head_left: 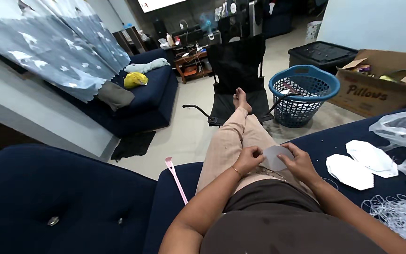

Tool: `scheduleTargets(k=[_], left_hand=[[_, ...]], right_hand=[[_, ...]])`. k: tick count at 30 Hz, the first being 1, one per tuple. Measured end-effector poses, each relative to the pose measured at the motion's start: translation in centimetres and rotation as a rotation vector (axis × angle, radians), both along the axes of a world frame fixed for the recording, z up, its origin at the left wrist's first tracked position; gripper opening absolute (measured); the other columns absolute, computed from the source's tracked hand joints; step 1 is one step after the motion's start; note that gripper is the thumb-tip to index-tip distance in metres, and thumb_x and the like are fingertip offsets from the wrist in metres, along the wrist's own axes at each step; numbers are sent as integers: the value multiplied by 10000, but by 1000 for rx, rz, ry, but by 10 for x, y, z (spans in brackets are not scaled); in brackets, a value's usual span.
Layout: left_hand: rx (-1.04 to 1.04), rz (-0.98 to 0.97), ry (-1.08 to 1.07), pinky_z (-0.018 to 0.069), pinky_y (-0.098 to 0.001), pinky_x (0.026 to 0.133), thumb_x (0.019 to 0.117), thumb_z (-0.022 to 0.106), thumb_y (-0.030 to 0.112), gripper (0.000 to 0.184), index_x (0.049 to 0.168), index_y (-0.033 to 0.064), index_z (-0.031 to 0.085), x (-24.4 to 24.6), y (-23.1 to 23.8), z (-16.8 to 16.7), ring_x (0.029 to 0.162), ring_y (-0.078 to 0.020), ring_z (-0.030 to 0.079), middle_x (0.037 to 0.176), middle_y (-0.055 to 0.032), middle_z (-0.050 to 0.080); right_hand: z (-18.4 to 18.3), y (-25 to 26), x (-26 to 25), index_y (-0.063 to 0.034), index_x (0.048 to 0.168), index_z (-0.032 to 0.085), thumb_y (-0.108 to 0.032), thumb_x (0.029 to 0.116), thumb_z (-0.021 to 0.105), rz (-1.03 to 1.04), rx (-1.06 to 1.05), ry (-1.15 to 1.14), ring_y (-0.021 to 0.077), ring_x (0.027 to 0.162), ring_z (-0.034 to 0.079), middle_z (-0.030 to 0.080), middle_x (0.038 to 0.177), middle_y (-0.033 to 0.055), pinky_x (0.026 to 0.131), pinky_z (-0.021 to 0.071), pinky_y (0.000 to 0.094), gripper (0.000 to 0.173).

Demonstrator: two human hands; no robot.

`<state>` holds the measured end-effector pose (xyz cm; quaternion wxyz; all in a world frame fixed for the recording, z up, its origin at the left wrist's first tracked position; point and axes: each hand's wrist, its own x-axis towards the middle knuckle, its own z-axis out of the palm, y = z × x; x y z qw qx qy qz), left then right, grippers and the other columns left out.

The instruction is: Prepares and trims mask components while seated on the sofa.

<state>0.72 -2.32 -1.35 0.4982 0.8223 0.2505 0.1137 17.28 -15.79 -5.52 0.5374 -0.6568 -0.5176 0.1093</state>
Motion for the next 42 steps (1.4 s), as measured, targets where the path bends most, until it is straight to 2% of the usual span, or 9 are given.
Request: scheduleTargets(k=[4,8,15,20,27,30,33,37,42], left_hand=[[-60,21,-22,564,-298,746,997,623,66,193,1095,-100,620,-1,0,2,764,-123,636,933,-128,652],[-159,14,-63,558,-282,788,963,604,-22,194,1139,-105,604,-3,1,3,834,-110,627,1006,-116,639],[-261,9,-71,549,-268,792,929,619,-41,193,1114,-90,595,-1,1,-2,840,-90,612,983,-87,624],[-170,1,-60,518,-248,727,955,598,17,154,1076,-77,603,-1,2,-2,773,-75,585,919,-71,615],[-115,24,-98,524,-257,739,1012,562,74,177,1069,-85,612,0,2,-3,769,-79,590,901,-81,621],[-124,82,-109,501,-247,680,1082,498,192,312,975,-64,641,1,3,-3,680,-58,556,780,-35,595],[-231,115,-139,508,-237,663,1124,357,234,433,975,-55,642,1,4,-5,685,-55,574,797,-25,614],[-49,23,-54,540,-298,794,987,639,92,217,1078,-105,625,0,5,-8,810,-124,614,926,-123,643],[-109,176,-132,559,-286,711,1010,601,75,180,1051,-100,614,1,4,-4,732,-113,623,893,-112,637]], right_hand=[[5,-1,-2,19,1170,663,-57,921,682,-11,2,5,224,934,711,719,1046,164,850,577,441,261],[9,-3,2,27,1197,645,-66,933,681,-11,-40,69,218,951,702,707,1065,173,869,573,435,282],[2,1,4,11,1191,647,-85,938,679,2,-63,107,185,936,703,712,1047,146,857,580,408,272],[3,3,1,12,1193,646,-79,939,673,10,-53,99,195,925,705,712,1038,153,848,581,414,271],[6,3,-1,11,1202,638,-87,945,670,3,-65,111,185,929,707,712,1048,146,854,581,401,277],[2,4,-1,14,1200,641,-98,943,666,23,-54,127,189,939,708,712,1057,146,859,584,414,281],[2,4,-1,16,1199,644,-85,941,669,21,-57,106,196,960,707,713,1068,153,878,579,421,278],[1,3,-2,11,1220,638,-84,939,673,18,-79,106,207,957,708,712,1074,160,871,580,424,299],[4,6,-3,20,1277,578,-42,896,708,10,-4,353,127,863,715,724,1040,102,773,608,313,407]])
